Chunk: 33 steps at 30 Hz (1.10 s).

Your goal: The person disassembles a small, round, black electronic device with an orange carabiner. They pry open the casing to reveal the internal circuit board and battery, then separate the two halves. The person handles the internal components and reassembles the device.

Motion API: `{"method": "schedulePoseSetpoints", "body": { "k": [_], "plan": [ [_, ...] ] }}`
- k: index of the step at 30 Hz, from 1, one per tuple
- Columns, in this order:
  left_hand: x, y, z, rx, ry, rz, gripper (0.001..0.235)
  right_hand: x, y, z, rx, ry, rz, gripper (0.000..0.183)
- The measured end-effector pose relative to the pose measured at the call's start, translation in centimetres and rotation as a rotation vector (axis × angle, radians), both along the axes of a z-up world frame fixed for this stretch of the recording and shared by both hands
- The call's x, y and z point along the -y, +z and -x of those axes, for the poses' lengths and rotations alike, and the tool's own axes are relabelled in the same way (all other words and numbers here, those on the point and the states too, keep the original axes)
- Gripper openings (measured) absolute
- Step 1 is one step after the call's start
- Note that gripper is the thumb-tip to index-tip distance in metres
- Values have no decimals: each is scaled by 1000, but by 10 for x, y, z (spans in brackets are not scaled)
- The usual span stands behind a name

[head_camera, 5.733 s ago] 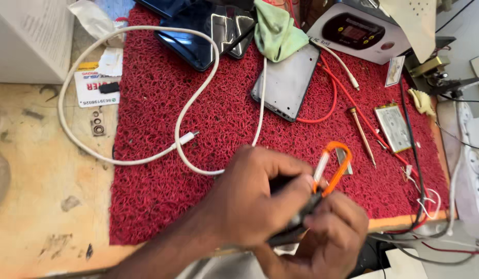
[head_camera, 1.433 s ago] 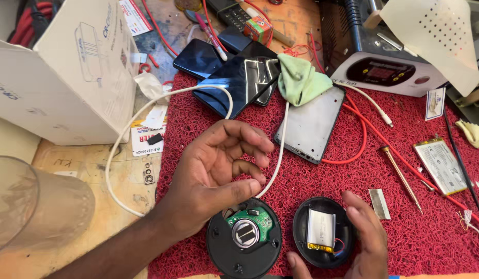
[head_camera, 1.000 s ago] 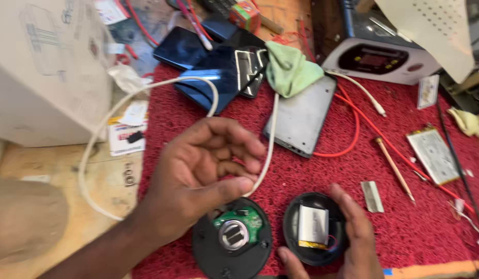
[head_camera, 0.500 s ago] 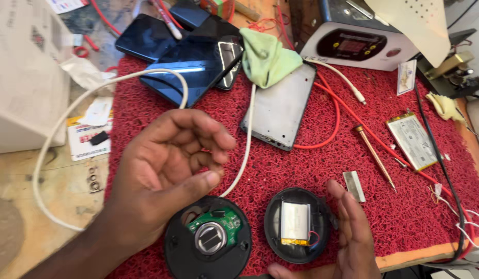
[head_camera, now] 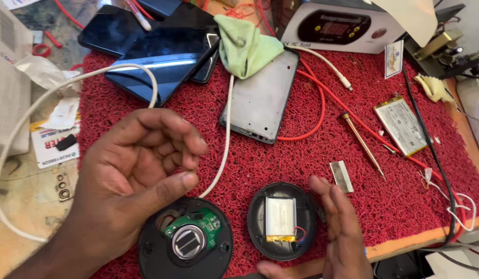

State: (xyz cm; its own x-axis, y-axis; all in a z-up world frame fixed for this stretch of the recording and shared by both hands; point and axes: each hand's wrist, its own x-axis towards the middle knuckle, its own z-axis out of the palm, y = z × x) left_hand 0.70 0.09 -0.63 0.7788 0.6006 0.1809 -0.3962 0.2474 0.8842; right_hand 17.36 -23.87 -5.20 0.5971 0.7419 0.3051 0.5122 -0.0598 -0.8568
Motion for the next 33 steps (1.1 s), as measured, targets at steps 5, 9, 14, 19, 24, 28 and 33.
{"method": "schedulePoseSetpoints", "body": {
  "k": [5,9,14,19,24,28,33],
  "plan": [
    [-1,-1,-1,-16,-7,7,49,-3,0,-3,34,21,3,137],
    [-1,1,-1,-26,0,-6,50,-4,1,-7,101,44,9,138],
    [0,3,-2,2,-4,8,51,-5,3,-6,106,14,50,135],
    [0,4,-2,-17,-14,8,51,-7,5,-4,99,4,14,132],
    [0,3,-2,-24,-22,11,50,-5,4,-3,101,0,27,131],
    [0,4,-3,-9,-29,16,50,-5,0,-4,141,29,-17,130],
    [-1,2,-2,-4,-29,26,50,-5,-3,-4,136,6,-3,129]
  ]
}}
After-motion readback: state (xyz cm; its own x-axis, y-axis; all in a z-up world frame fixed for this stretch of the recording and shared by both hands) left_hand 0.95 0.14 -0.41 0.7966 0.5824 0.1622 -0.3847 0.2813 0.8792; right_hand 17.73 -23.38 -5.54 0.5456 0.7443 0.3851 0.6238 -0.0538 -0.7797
